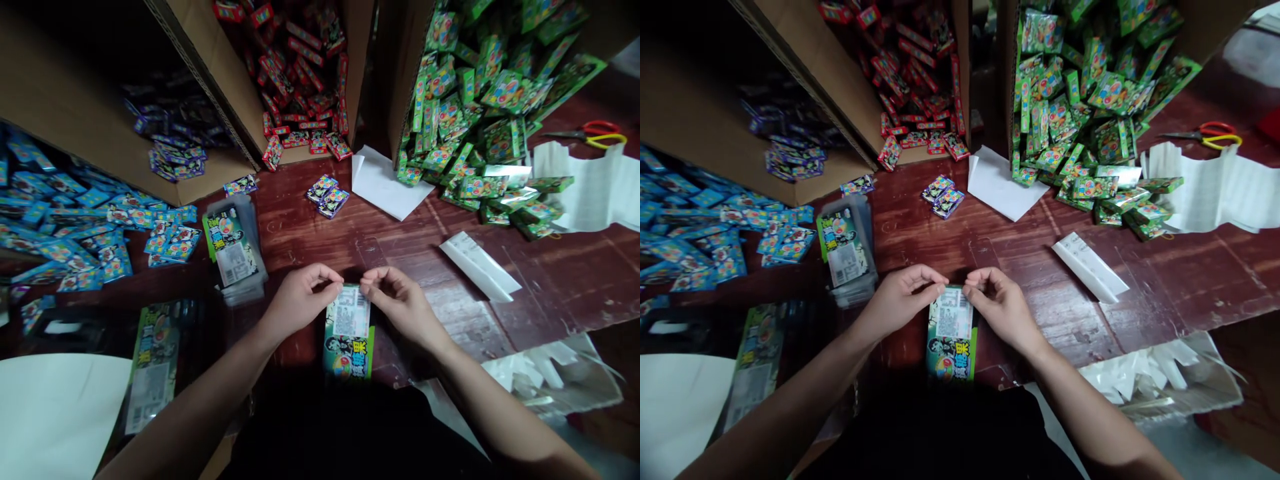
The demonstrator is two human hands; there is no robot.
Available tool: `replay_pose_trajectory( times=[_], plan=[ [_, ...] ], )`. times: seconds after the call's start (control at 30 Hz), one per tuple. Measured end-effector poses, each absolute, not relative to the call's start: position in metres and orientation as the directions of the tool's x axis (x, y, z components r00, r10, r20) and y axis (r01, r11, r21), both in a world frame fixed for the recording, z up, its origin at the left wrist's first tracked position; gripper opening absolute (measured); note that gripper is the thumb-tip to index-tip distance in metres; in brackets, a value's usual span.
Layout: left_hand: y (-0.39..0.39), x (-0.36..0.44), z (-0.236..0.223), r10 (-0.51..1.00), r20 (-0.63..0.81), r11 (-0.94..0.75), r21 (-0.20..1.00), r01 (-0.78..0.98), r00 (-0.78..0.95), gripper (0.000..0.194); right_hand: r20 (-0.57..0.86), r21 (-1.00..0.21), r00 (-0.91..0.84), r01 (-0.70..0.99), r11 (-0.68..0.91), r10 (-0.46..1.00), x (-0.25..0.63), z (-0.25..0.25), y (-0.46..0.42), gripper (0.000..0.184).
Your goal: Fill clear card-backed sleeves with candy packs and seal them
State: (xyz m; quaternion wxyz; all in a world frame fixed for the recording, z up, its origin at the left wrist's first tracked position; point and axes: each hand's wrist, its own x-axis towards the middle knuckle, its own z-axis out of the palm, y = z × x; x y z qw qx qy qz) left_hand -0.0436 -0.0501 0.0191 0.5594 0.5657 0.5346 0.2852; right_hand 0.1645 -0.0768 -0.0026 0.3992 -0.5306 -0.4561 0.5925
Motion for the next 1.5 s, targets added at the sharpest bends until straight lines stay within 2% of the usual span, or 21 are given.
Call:
replay_pose_trajectory(
  times=[0.17, 0.33, 0.43, 0.53, 0.63, 0.73, 0.8, 0.87, 0.93, 1.03, 1.23, 1.37, 1.43, 1.5],
  plan=[
    [-0.047, -0.048, 0.029, 0.91, -0.304, 0.197, 0.915, 0.351, 0.282, 0.016, -0.338, -0.937, -0.147, -0.037, -0.347, 0.93, 0.167, 0.005, -0.073, 0.028],
    [-0.054, -0.054, 0.018, 0.896, -0.262, 0.183, 0.954, 0.238, 0.36, 0.022, -0.287, -0.955, -0.184, -0.016, -0.295, 0.94, 0.175, -0.003, -0.086, 0.027],
    [-0.056, -0.056, 0.009, 0.903, -0.238, 0.155, 0.957, 0.245, 0.357, 0.019, -0.175, -0.985, -0.193, 0.022, -0.174, 0.966, 0.175, -0.002, -0.094, 0.023],
    [-0.049, -0.054, 0.003, 0.905, -0.253, 0.143, 0.939, 0.314, 0.343, 0.017, 0.037, -0.977, -0.176, 0.199, 0.072, 0.984, 0.194, 0.01, -0.089, 0.023],
    [-0.033, -0.038, 0.0, 0.872, -0.261, 0.127, 0.937, 0.325, 0.413, 0.016, 0.217, -0.875, 0.022, 0.447, 0.185, 0.976, 0.253, 0.024, -0.073, 0.038],
    [-0.021, 0.0, 0.003, 0.798, -0.194, 0.022, 0.955, 0.295, 0.57, 0.013, 0.305, -0.726, 0.248, 0.685, 0.056, 0.92, 0.329, 0.025, -0.054, 0.039],
    [-0.015, 0.034, 0.006, 0.736, -0.103, -0.116, 0.955, 0.274, 0.669, 0.01, 0.279, -0.591, 0.204, 0.807, 0.0, 0.938, 0.367, 0.017, -0.039, 0.034],
    [-0.009, 0.07, 0.009, 0.649, -0.031, -0.266, 0.927, 0.265, 0.76, 0.008, 0.237, -0.518, 0.111, 0.855, 0.029, 0.965, 0.386, 0.005, -0.023, 0.03],
    [-0.002, 0.103, 0.009, 0.557, -0.013, -0.376, 0.888, 0.266, 0.831, 0.01, 0.217, -0.496, 0.029, 0.864, 0.085, 0.976, 0.389, -0.005, -0.009, 0.027],
    [0.01, 0.138, 0.004, 0.494, -0.007, -0.45, 0.854, 0.262, 0.869, 0.01, 0.208, -0.469, -0.054, 0.871, 0.148, 0.977, 0.384, -0.013, 0.003, 0.025],
    [0.031, 0.16, -0.011, 0.47, -0.121, -0.418, 0.842, 0.341, 0.875, 0.013, 0.214, -0.498, -0.151, 0.833, 0.241, 0.965, 0.382, -0.021, 0.005, 0.017],
    [0.034, 0.165, -0.014, 0.472, -0.131, -0.406, 0.845, 0.348, 0.872, 0.014, 0.262, -0.554, -0.143, 0.788, 0.27, 0.954, 0.382, -0.018, 0.0, 0.016],
    [0.031, 0.161, -0.012, 0.495, -0.118, -0.385, 0.858, 0.339, 0.861, 0.014, 0.304, -0.668, -0.06, 0.699, 0.257, 0.951, 0.38, -0.009, -0.006, 0.017],
    [0.023, 0.146, -0.009, 0.546, -0.073, -0.363, 0.878, 0.313, 0.835, 0.013, 0.292, -0.834, 0.059, 0.504, 0.224, 0.955, 0.374, 0.005, -0.018, 0.015]
  ],
)
